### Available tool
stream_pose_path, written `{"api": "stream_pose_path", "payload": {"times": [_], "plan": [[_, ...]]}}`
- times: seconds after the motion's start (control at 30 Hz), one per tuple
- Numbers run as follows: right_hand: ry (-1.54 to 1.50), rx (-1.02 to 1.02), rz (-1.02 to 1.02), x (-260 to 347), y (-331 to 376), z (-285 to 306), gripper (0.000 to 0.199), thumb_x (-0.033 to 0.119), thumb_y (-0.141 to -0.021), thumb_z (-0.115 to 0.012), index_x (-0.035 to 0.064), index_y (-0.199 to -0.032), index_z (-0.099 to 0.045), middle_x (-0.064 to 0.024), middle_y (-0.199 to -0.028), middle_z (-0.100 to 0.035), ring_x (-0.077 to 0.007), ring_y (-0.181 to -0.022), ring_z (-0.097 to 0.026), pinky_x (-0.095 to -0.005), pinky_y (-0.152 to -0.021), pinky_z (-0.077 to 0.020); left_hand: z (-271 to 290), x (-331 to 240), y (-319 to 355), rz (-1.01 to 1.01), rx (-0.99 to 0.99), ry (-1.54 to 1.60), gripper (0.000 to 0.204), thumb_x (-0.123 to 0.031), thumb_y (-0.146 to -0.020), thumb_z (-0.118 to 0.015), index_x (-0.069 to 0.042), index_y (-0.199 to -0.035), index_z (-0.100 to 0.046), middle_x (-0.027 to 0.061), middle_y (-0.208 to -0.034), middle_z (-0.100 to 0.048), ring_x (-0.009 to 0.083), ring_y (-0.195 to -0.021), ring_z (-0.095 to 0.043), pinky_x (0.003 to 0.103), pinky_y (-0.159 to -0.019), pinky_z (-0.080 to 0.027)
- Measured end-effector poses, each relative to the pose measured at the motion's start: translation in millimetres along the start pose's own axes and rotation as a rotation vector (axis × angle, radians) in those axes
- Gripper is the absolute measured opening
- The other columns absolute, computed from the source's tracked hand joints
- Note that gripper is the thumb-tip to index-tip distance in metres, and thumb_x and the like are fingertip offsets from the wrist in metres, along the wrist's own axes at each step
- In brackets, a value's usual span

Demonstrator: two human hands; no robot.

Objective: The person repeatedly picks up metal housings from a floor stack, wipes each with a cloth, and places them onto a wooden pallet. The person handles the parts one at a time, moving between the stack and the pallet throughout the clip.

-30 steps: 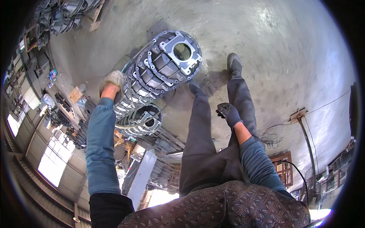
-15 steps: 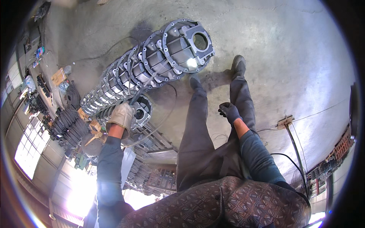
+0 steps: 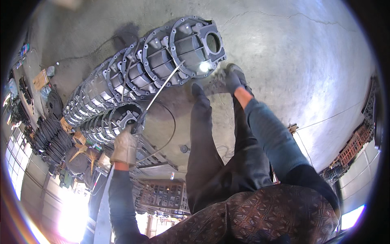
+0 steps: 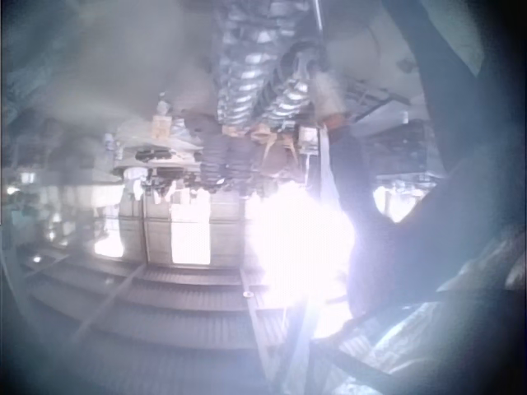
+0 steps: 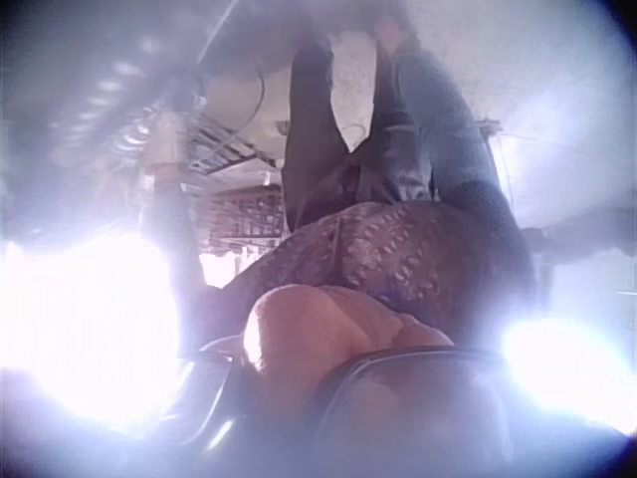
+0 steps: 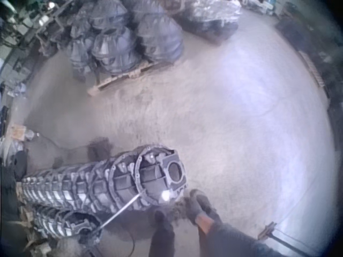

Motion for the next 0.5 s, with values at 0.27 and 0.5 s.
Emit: {"api": "stream_pose_path", "payload": {"times": [0.27,0.5], "plan": [[-0.065,-0.273,0.025,4,-185,-13,0.056,0.050,-0.088,-0.065,-0.0013,-0.112,-0.066,-0.0291,-0.107,-0.067,-0.0475,-0.106,-0.061,-0.0473,-0.087,-0.0508,-75,-8,31,0.104,-0.100,-0.077,0.055,-0.054,-0.081,-0.069,-0.015,-0.120,-0.069,0.0217,-0.094,-0.072,0.0368,-0.096,-0.070,0.045,-0.081,-0.055],[-0.218,-0.087,-0.129,15,-201,-37,0.075,0.060,-0.084,-0.069,-0.0055,-0.120,-0.062,-0.0251,-0.113,-0.066,-0.0437,-0.103,-0.059,-0.0454,-0.088,-0.0473,-168,2,-10,0.111,0.015,0.305,0.051,-0.052,-0.084,-0.070,-0.016,-0.119,-0.069,0.0118,-0.080,-0.073,0.0255,-0.061,-0.072,0.037,-0.054,-0.056]]}}
Point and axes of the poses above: each hand's wrist, its own y-axis away from the middle knuckle, its own z-axis out of the back of the hand, x = y × z, the point moved 8 cm from there along -y, towards the middle knuckle
